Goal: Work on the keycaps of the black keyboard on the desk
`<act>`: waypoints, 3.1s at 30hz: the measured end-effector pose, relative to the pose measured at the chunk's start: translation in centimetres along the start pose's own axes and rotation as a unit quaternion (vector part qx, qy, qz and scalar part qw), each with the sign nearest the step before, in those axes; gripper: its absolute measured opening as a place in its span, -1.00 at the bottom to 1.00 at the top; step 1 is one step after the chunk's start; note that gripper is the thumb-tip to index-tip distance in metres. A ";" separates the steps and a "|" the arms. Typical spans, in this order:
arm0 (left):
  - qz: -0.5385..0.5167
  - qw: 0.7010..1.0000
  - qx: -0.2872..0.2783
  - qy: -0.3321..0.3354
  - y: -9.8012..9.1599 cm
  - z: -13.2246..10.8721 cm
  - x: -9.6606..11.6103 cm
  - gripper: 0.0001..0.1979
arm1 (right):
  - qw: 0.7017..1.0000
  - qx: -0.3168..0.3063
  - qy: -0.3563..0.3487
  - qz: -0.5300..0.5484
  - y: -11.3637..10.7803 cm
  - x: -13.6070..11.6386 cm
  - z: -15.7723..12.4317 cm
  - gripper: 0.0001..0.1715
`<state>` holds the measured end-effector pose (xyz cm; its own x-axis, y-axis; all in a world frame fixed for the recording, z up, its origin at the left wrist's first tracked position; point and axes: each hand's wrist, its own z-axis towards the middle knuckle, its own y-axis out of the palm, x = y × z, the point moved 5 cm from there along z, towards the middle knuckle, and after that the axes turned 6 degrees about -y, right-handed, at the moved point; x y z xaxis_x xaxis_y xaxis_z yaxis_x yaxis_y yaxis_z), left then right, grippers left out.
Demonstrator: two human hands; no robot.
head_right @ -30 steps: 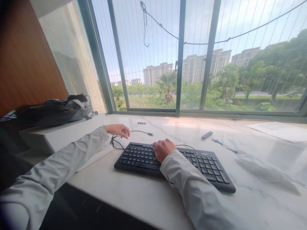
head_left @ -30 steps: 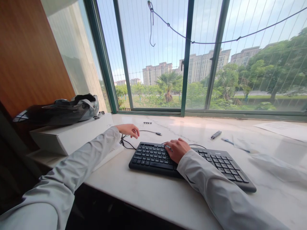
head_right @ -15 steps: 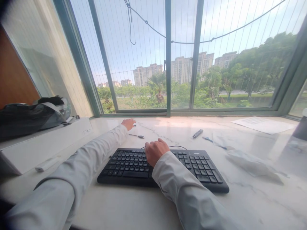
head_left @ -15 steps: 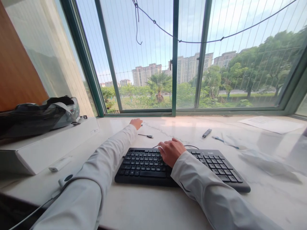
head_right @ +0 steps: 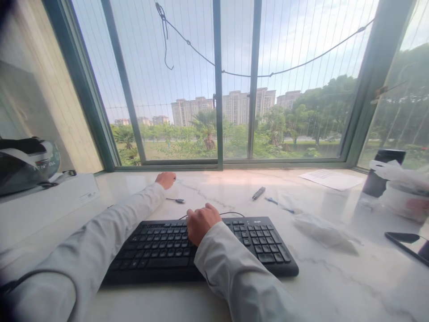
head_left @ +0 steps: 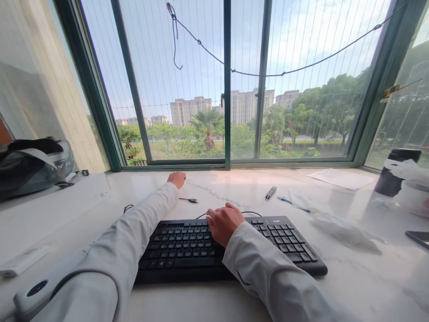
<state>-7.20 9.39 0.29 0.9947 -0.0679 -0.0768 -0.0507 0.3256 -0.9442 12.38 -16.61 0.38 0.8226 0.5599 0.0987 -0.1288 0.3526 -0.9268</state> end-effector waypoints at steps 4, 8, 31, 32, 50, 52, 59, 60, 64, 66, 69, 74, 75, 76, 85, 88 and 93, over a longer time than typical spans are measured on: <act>-0.036 0.999 0.022 0.013 -2.4 -2.0 1.9 -0.66 | 0.999 -0.022 0.024 -0.003 0.0 0.4 -0.1 -0.66; -0.056 0.996 0.044 0.051 -4.7 -5.6 3.8 -0.63 | 0.999 -0.023 0.028 -0.019 0.2 0.6 -0.1 -0.61; -0.316 0.872 -0.170 0.333 -10.1 -18.6 1.7 -0.73 | 0.998 0.014 -0.008 -0.055 0.3 0.2 0.4 -0.60; -0.314 0.870 -0.169 0.340 -10.0 -18.7 1.9 -0.73 | 0.998 0.020 -0.015 -0.055 0.2 0.0 0.4 -0.60; -0.362 0.863 -0.160 0.315 -7.5 -17.6 2.1 -0.75 | 0.997 0.013 -0.044 -0.057 0.0 -3.8 3.9 -0.60; -0.353 0.869 -0.141 0.317 -7.8 -17.7 2.0 -0.74 | 0.999 0.014 -0.036 -0.039 0.6 -3.7 4.0 -0.60; -0.343 0.880 -0.106 0.311 -9.4 -18.4 2.0 -0.70 | 0.999 0.037 -0.014 -0.003 1.5 -3.3 3.6 -0.62; -0.347 0.879 -0.106 0.309 -9.5 -18.4 1.9 -0.69 | 0.999 0.039 -0.011 0.003 1.5 -3.2 3.6 -0.62; -0.355 0.877 -0.119 0.299 -9.5 -18.4 1.9 -0.70 | 0.998 0.054 -0.011 0.034 1.4 -3.1 3.8 -0.61; -0.354 0.879 -0.128 0.294 -9.3 -18.4 1.9 -0.72 | 0.997 0.061 -0.001 0.049 1.5 -3.1 3.8 -0.61; -0.357 0.875 -0.155 0.289 -8.8 -18.4 2.0 -0.73 | 0.996 0.050 0.015 0.072 1.9 -3.0 4.0 -0.67; -0.327 0.877 -0.189 0.296 -8.3 -18.2 2.0 -0.72 | 0.996 0.031 0.013 0.082 2.3 -3.2 4.1 -0.71; -0.320 0.880 -0.189 0.297 -8.3 -18.2 2.0 -0.71 | 0.996 0.030 0.013 0.082 2.3 -3.2 4.1 -0.71; -0.314 0.882 -0.187 0.296 -8.3 -18.2 1.9 -0.71 | 0.996 0.029 0.014 0.082 2.2 -3.2 4.1 -0.71; -0.274 0.896 -0.186 0.297 -8.6 -18.5 2.0 -0.71 | 0.997 0.044 -0.007 0.069 2.0 -3.4 4.2 -0.72; -0.265 0.901 -0.178 0.295 -8.6 -18.5 2.0 -0.72 | 0.997 0.042 -0.010 0.065 1.9 -3.5 4.2 -0.71; -0.266 0.902 -0.175 0.291 -8.4 -18.4 1.8 -0.72 | 0.997 0.031 -0.004 0.065 1.9 -3.5 4.2 -0.69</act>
<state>-6.60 -10.86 2.20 0.6769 -0.6437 0.3570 0.2934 -0.2088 -0.9329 6.92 -14.81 -0.18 0.7923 0.6099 -0.0181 -0.2681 0.3213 -0.9082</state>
